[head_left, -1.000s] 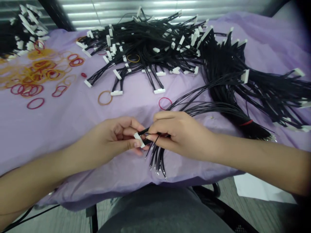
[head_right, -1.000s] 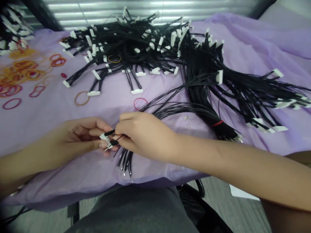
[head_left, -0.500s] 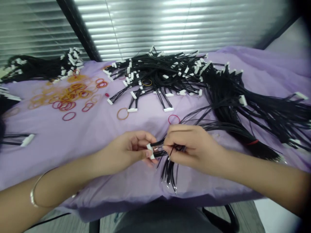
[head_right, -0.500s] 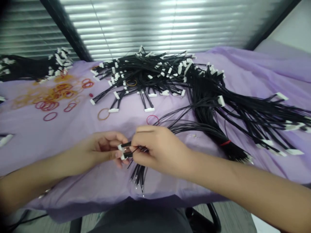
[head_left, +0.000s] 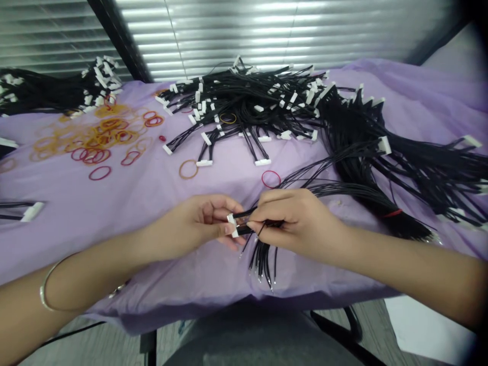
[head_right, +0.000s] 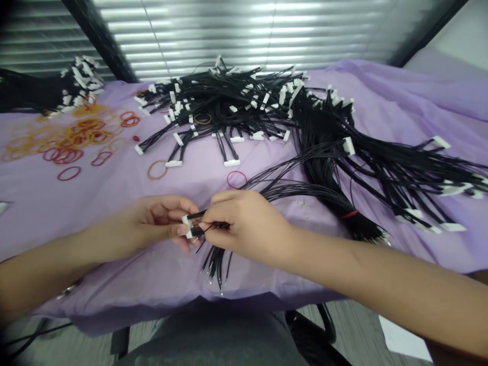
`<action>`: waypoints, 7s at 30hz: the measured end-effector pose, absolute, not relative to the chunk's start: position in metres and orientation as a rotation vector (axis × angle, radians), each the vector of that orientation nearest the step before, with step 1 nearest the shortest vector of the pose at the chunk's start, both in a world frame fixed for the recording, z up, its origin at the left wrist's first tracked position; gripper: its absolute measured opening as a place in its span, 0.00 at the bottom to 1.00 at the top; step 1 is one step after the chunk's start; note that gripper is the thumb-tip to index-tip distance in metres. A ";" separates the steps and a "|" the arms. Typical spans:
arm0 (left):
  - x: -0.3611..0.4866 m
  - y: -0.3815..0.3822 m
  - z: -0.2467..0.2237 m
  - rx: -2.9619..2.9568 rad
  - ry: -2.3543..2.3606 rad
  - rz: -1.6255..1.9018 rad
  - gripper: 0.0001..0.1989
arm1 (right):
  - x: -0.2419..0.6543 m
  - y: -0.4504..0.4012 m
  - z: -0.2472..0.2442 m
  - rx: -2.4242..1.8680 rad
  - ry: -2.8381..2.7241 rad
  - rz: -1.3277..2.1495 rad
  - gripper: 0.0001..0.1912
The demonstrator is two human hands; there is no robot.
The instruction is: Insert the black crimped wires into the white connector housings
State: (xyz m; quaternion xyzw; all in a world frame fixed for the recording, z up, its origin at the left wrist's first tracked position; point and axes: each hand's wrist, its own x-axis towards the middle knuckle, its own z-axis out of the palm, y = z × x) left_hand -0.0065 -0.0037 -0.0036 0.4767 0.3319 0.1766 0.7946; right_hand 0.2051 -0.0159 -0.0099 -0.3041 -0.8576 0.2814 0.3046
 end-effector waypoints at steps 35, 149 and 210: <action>-0.007 0.002 -0.001 0.771 0.841 0.603 0.15 | 0.204 -0.031 -0.006 -0.476 -2.588 0.359 0.23; -0.006 -0.010 -0.004 1.423 0.830 0.577 0.08 | 0.209 -0.014 -0.002 -0.995 -2.265 0.570 0.03; 0.000 -0.004 0.003 1.260 0.811 0.480 0.09 | 0.201 -0.014 -0.008 -0.951 -2.325 0.607 0.05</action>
